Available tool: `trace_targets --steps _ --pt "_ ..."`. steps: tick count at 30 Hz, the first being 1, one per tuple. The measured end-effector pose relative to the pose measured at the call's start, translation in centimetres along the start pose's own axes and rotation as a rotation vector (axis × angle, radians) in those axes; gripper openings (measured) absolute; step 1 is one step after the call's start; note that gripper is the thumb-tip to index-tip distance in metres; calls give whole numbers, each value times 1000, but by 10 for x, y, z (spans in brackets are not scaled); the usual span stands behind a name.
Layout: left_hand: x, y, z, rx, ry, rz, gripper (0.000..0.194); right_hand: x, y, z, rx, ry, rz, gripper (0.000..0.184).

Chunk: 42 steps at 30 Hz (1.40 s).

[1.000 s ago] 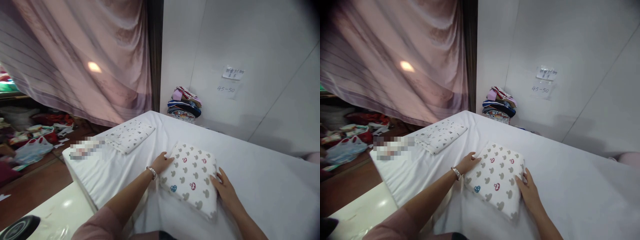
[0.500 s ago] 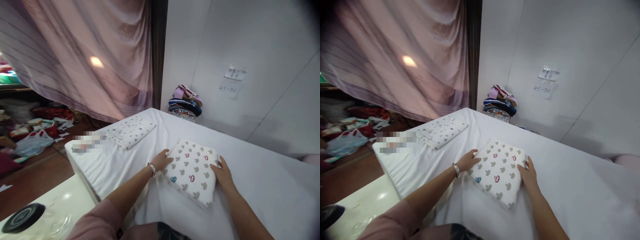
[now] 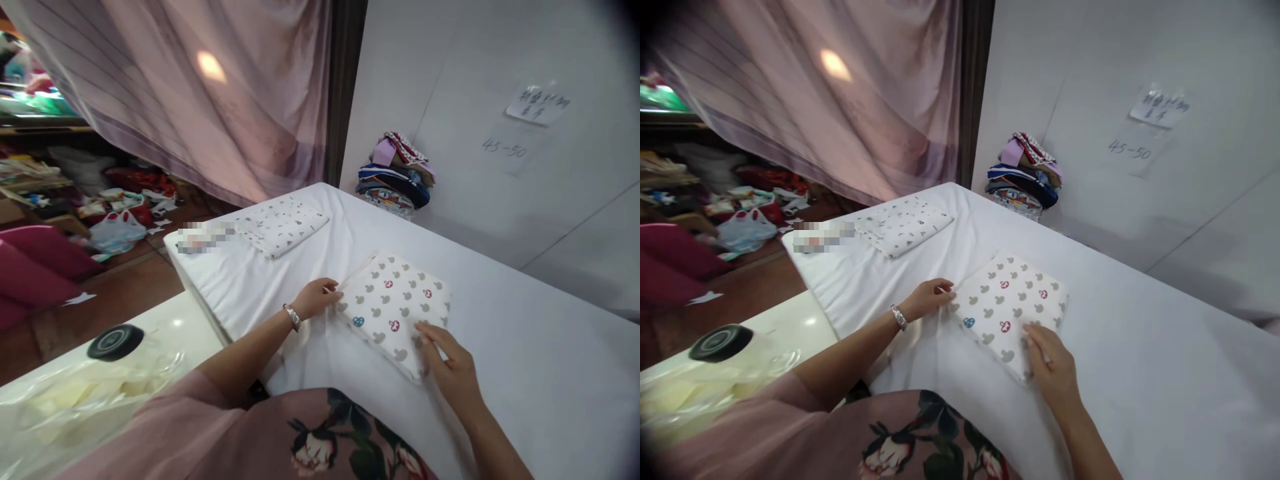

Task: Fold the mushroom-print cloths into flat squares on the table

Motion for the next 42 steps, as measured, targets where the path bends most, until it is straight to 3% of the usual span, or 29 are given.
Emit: trace_targets --steps 6,15,21,27,34,39,42 --pt "10 -7 2 71 -44 -41 27 10 27 -19 88 -242 -186 27" --pt "15 4 2 -133 49 70 28 17 40 -14 398 -372 -276 37" --pt "12 5 0 -155 19 52 22 20 45 -14 466 -404 -264 35" --pt "3 2 22 -241 90 162 38 22 48 -12 472 -439 -204 36" --pt "-12 19 24 -342 41 157 19 25 51 -6 519 -467 -212 39" --pt "-16 17 17 -294 -15 110 18 26 53 -4 536 -503 -195 41" --pt "-20 16 26 -351 44 139 22 26 56 -3 538 -513 -171 40"
Point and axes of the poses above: each hand's wrist, its own x-axis away from the middle knuckle, its own y-axis out of the palm, z = x × y, the point moved 3 cm from there along -x, towards the middle knuckle, and after that the axes turned 6 degrees about -x, right-handed, at the moved point
